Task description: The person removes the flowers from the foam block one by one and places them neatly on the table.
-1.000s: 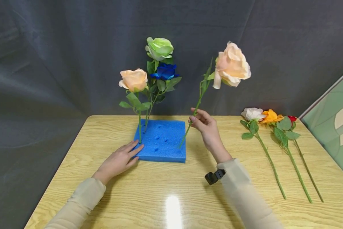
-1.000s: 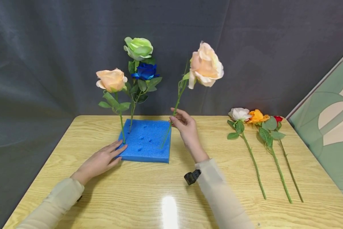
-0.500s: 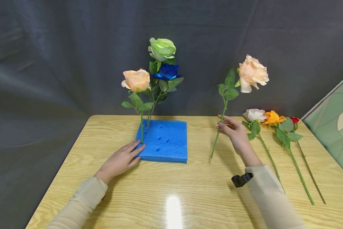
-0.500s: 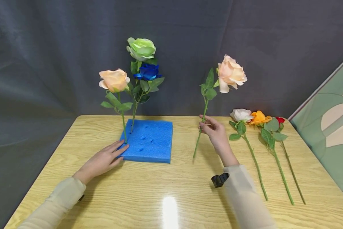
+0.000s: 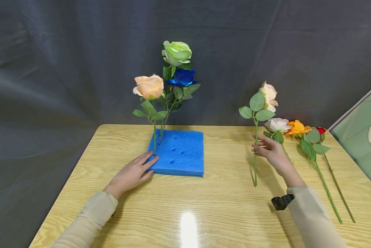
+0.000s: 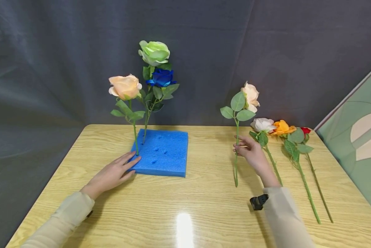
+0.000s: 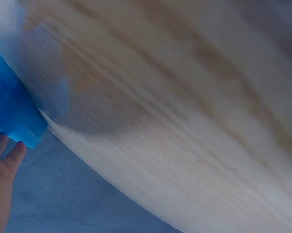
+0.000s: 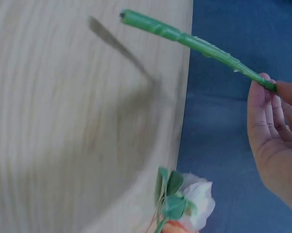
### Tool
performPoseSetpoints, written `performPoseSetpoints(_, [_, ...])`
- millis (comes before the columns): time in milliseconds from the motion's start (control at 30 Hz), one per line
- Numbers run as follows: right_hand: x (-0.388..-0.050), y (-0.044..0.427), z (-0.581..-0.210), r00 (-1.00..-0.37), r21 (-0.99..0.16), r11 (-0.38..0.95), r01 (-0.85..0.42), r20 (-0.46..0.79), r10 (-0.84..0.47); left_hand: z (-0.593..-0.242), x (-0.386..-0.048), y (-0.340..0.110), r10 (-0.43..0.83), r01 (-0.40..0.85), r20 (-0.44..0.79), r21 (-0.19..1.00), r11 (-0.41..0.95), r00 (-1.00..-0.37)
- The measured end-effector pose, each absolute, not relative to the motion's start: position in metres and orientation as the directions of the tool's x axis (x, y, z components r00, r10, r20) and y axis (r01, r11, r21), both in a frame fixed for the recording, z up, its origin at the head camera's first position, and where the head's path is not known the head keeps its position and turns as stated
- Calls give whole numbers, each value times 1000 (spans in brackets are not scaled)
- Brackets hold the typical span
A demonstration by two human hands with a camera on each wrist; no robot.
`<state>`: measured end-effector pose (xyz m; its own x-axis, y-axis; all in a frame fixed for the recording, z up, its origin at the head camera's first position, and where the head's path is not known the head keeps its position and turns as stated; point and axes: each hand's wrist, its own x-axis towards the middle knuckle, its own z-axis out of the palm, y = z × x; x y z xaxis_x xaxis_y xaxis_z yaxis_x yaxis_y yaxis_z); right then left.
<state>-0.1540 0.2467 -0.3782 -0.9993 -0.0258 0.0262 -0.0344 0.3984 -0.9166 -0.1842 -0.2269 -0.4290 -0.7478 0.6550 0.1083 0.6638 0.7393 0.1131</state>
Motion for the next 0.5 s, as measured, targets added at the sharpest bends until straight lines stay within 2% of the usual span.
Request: performPoseSetpoints(500, [-144,278,-389,-987,-835,535,130,-162,-12,-430,-185,-224,655,665,117,149,732,-746])
